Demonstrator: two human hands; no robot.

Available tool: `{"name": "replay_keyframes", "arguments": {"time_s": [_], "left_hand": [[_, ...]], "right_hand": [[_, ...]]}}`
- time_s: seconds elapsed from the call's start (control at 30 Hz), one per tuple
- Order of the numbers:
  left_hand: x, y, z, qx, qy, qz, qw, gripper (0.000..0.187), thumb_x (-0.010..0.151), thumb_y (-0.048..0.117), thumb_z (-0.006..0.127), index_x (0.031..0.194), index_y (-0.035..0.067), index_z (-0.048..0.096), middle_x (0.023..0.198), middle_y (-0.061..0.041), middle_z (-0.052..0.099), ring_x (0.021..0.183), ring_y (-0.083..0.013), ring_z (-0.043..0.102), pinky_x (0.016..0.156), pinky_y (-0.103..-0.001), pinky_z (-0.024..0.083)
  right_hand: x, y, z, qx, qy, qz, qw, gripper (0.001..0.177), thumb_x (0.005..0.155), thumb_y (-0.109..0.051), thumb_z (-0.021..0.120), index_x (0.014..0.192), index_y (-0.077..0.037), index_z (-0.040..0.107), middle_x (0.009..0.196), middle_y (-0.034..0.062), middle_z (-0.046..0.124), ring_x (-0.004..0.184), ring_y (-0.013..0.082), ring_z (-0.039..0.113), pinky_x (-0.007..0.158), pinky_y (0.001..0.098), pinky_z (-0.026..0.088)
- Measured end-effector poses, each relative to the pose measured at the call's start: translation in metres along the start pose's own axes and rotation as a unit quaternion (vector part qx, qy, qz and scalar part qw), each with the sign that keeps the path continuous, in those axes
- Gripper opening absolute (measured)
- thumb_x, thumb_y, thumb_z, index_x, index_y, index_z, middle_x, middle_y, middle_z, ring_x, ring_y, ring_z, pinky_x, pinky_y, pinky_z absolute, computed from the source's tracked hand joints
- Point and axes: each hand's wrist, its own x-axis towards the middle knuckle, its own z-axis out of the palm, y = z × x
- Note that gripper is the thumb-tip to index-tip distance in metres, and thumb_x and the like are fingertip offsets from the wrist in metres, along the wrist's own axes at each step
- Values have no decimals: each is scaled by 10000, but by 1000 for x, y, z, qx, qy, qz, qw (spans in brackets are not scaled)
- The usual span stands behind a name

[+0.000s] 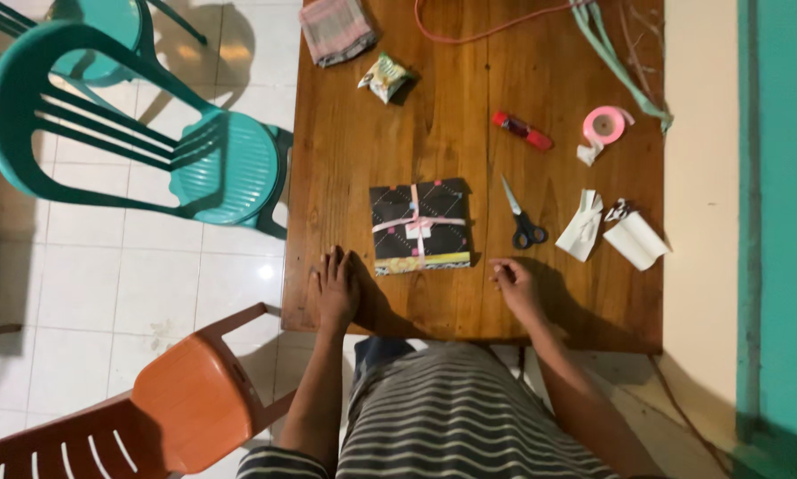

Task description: The person cuts a ribbon on a wrapped gift with scissors, then unwraps it to reveal a packet of chili flakes and a small snack. They place the items on a sheet of white paper and arrange them for wrapping.

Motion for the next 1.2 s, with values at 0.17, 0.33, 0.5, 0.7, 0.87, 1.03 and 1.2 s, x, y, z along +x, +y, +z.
{"name": "replay_keyframes", "arguments": {"time_s": [0.17, 0.33, 0.5, 0.7, 0.87, 1.03, 1.2], "left_hand": [[-5, 18, 20, -46, 14, -70, 996, 705, 871, 221, 584, 1541, 146, 378, 1700, -130, 204, 1573, -403, 106, 1218, -643, 64], [1, 18, 23, -91, 15, -70, 993, 731, 880, 205, 605, 1563, 146, 350, 1718, -161, 155, 1575, -425, 45, 1206, -660, 4], [-3, 8, 7, -87, 14, -69, 994, 639, 866, 246, 658, 1479, 193, 487, 1648, -103, 344, 1542, -391, 219, 1233, -585, 138], [22, 1, -17, -86, 28, -76, 993, 416, 901, 275, 682, 1302, 168, 663, 1377, -122, 606, 1279, -381, 535, 1116, -500, 383], [53, 21, -51, -189, 19, 2, 982, 276, 940, 222, 745, 1197, 128, 706, 1229, -115, 693, 1094, -371, 665, 913, -433, 538], [85, 72, -59, -180, 32, 149, 972, 328, 881, 277, 772, 1181, 161, 707, 1152, -82, 691, 1086, -351, 651, 915, -435, 521], [99, 97, -38, -110, 16, 170, 979, 404, 765, 330, 777, 1156, 246, 725, 1038, -78, 678, 1039, -352, 627, 831, -473, 485]], "right_hand": [[-4, 3, -9, 30, -35, 13, 999, 202, 1025, -147, 610, 1159, -34, 709, 861, 16, 672, 771, 82, 664, 648, 242, 547], [10, 3, -19, 38, -73, 50, 995, 216, 1026, -154, 615, 1176, -33, 711, 850, 53, 700, 694, 106, 651, 596, 247, 550], [7, 0, -14, 40, -49, 48, 997, 219, 1022, -148, 621, 1189, -40, 712, 923, 45, 719, 729, 100, 685, 593, 240, 550], [14, -17, 13, -37, 18, -42, 998, 162, 1020, -155, 634, 1124, -51, 700, 995, 1, 743, 728, 100, 652, 620, 242, 527], [44, -58, 44, -158, 46, -129, 978, 178, 1034, -165, 656, 1158, -61, 729, 902, 31, 743, 745, 92, 638, 667, 245, 518], [49, -107, 83, -215, 19, -110, 970, 220, 1005, -195, 692, 1197, -99, 738, 929, 20, 747, 764, 107, 638, 683, 272, 509], [54, -134, 104, -321, -40, -119, 939, 395, 838, -251, 817, 1199, -123, 718, 1001, 50, 745, 896, 175, 686, 756, 345, 516]]}}
